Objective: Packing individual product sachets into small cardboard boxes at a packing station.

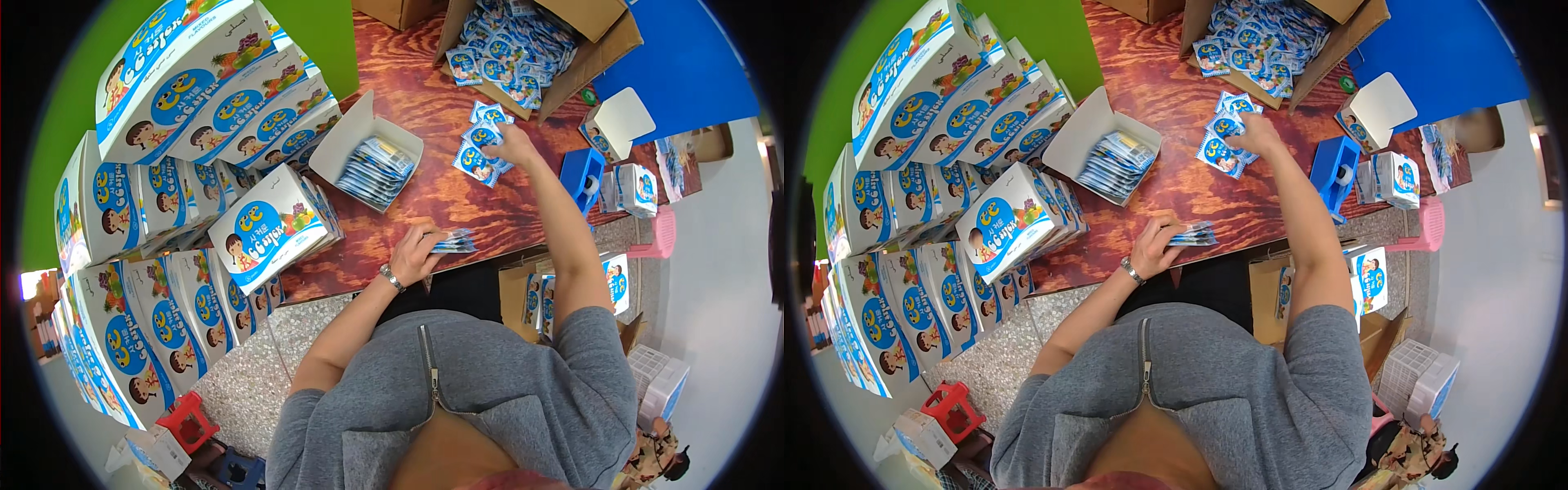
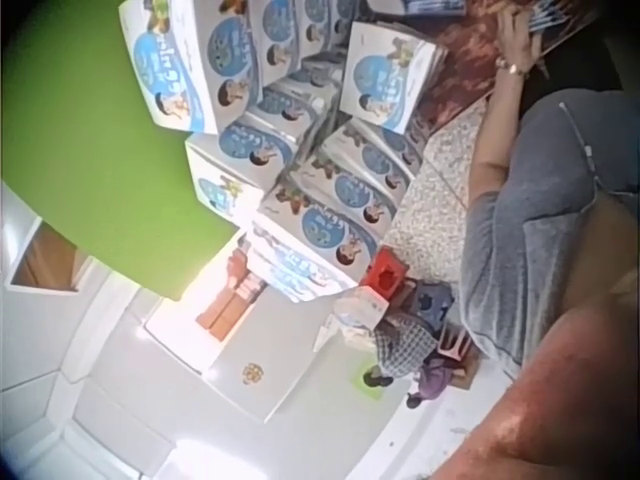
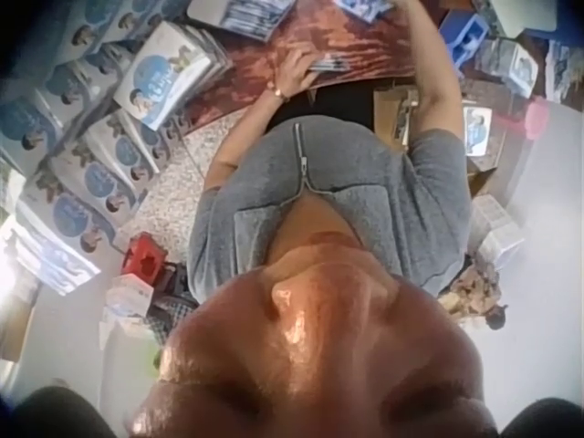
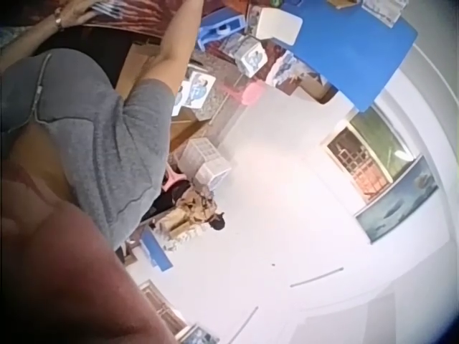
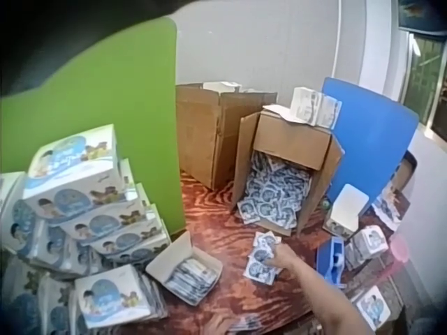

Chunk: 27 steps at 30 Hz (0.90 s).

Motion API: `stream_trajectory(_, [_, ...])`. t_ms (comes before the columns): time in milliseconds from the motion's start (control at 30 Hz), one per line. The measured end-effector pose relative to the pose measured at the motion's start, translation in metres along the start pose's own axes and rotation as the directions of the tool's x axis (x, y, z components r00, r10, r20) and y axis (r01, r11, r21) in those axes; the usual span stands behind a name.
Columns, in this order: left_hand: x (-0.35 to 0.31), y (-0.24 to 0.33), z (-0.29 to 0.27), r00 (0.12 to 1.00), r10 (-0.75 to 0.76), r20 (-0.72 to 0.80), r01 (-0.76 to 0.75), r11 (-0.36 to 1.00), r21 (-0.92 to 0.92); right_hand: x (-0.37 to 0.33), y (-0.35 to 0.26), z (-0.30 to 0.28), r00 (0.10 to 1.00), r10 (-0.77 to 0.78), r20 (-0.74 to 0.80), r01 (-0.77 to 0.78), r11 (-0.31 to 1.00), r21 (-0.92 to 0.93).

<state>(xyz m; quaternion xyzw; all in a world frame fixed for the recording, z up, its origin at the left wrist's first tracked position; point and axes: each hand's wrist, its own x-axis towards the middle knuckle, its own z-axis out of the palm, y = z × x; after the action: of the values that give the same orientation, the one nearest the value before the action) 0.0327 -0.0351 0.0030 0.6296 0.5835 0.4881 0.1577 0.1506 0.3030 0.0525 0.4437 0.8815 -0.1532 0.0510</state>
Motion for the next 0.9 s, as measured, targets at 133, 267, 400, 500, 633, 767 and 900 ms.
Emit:
stream_trajectory(133, [-0.001,-0.001,-0.003,1.0,0.016,-0.008,-0.015,1.0,0.023,-0.009,-0.004,-0.02,0.99,-0.14,-0.03,0.138,0.874,0.466])
stream_trajectory(267, [0.001,-0.001,-0.002,0.999,0.033,-0.013,-0.032,0.999,0.015,-0.015,-0.003,-0.019,0.983,-0.167,-0.072,0.178,0.813,0.554])
stream_trajectory(400, [0.005,-0.003,0.0,0.999,0.044,0.007,-0.044,0.999,-0.011,-0.025,-0.02,0.014,0.927,-0.332,0.174,0.321,0.943,0.088])
stream_trajectory(500, [0.009,-0.005,-0.004,0.997,0.055,0.052,-0.054,0.998,-0.016,-0.046,-0.044,0.019,0.962,-0.267,0.063,0.274,0.924,-0.267])
stream_trajectory(633, [0.0,-0.014,-0.001,0.996,-0.02,0.087,0.025,0.998,-0.06,-0.067,-0.062,0.017,0.924,-0.38,0.04,0.373,0.92,0.123])
stream_trajectory(767, [0.005,-0.009,0.004,0.994,0.045,-0.1,-0.032,0.991,0.132,-0.112,-0.099,0.012,0.826,-0.532,0.184,0.513,0.846,0.144])
stream_trajectory(900, [0.006,-0.009,0.003,0.996,0.02,-0.088,-0.012,0.997,0.081,-0.118,-0.083,0.022,0.757,-0.653,-0.023,0.628,0.717,0.303])
